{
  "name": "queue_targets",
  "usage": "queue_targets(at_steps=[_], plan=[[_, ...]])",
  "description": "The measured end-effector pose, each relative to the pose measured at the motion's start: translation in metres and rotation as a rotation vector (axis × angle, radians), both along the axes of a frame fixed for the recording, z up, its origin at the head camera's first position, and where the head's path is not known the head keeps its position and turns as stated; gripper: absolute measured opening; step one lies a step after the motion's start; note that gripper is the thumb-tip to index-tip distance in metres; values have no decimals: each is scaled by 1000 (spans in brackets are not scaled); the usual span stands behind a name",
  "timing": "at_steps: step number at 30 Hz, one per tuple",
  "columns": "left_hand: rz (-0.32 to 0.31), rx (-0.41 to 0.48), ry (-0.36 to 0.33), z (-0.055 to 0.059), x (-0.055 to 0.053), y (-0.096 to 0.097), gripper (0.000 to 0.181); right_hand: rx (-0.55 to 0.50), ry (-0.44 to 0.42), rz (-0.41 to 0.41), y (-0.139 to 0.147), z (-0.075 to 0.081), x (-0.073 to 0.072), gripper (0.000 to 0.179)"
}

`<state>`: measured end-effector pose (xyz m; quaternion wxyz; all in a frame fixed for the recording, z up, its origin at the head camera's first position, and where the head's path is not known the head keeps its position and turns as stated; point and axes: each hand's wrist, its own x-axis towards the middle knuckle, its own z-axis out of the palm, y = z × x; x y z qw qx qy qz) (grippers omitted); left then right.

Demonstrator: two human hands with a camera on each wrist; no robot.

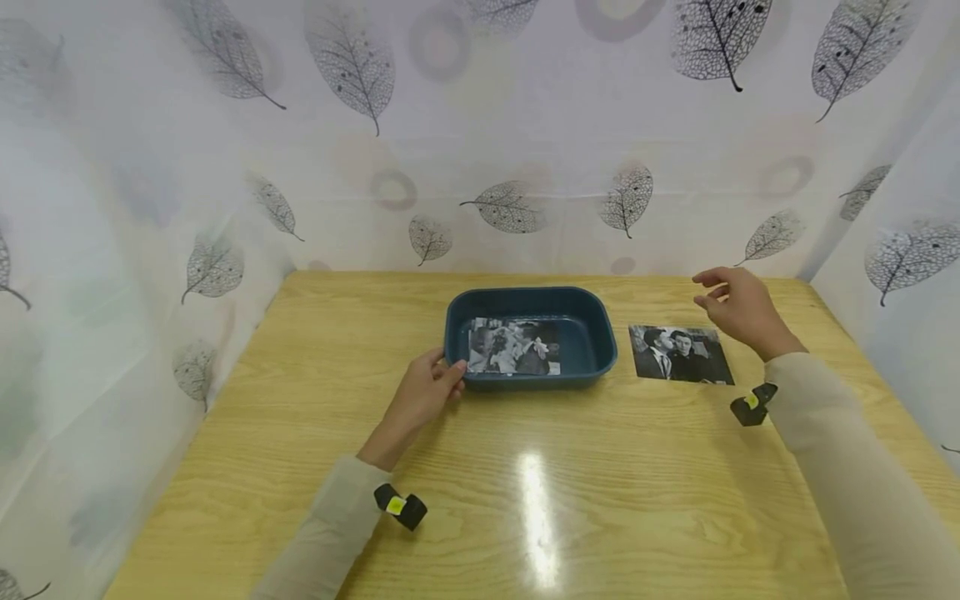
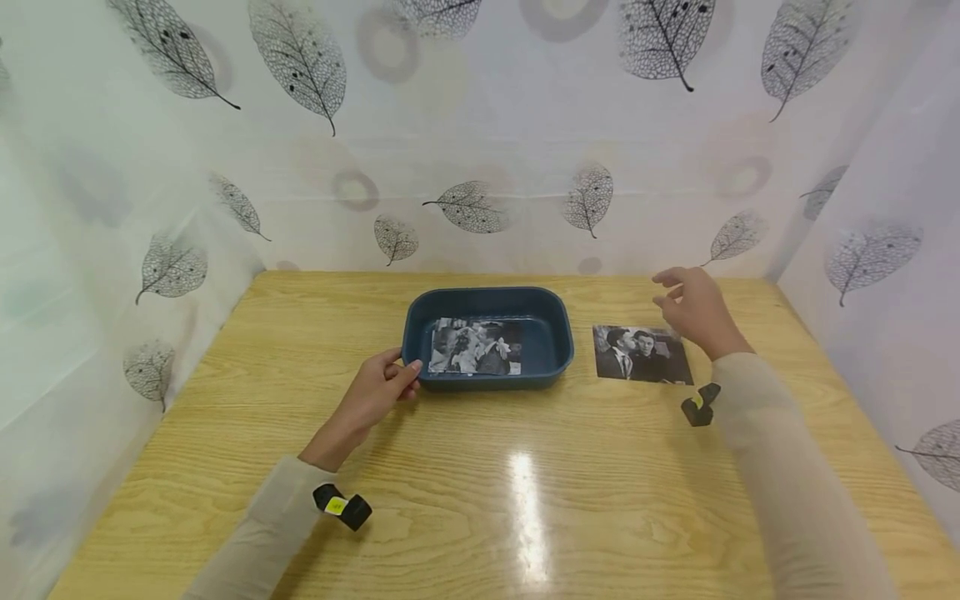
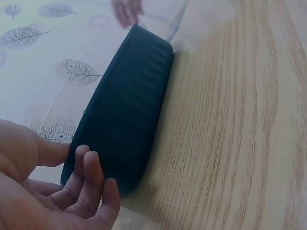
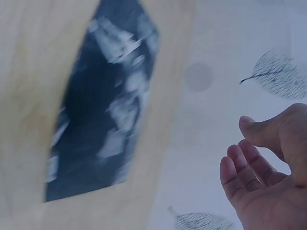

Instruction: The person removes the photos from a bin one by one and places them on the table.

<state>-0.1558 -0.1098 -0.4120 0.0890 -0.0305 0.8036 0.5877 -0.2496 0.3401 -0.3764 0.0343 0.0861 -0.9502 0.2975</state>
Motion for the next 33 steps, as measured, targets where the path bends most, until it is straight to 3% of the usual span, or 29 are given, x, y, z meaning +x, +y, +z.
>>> queue_targets(at_steps=[8,15,20,26,33], plan=[[7,5,6,0,-1,0,40,-54,35,67,-51,42,0,37],[11,-1,9,-1,0,-1,39,-61,78,216,-103,54,0,40],[9,6,14,-2,-1,-1,38,-14,56,315,-136,48,-5,46],[7,13,17,-2,-1,0,38,79,-31,414,-165,28,-12,57],[6,22,9,-2,0,1,38,267,-135,444,-184,3,-16,74]])
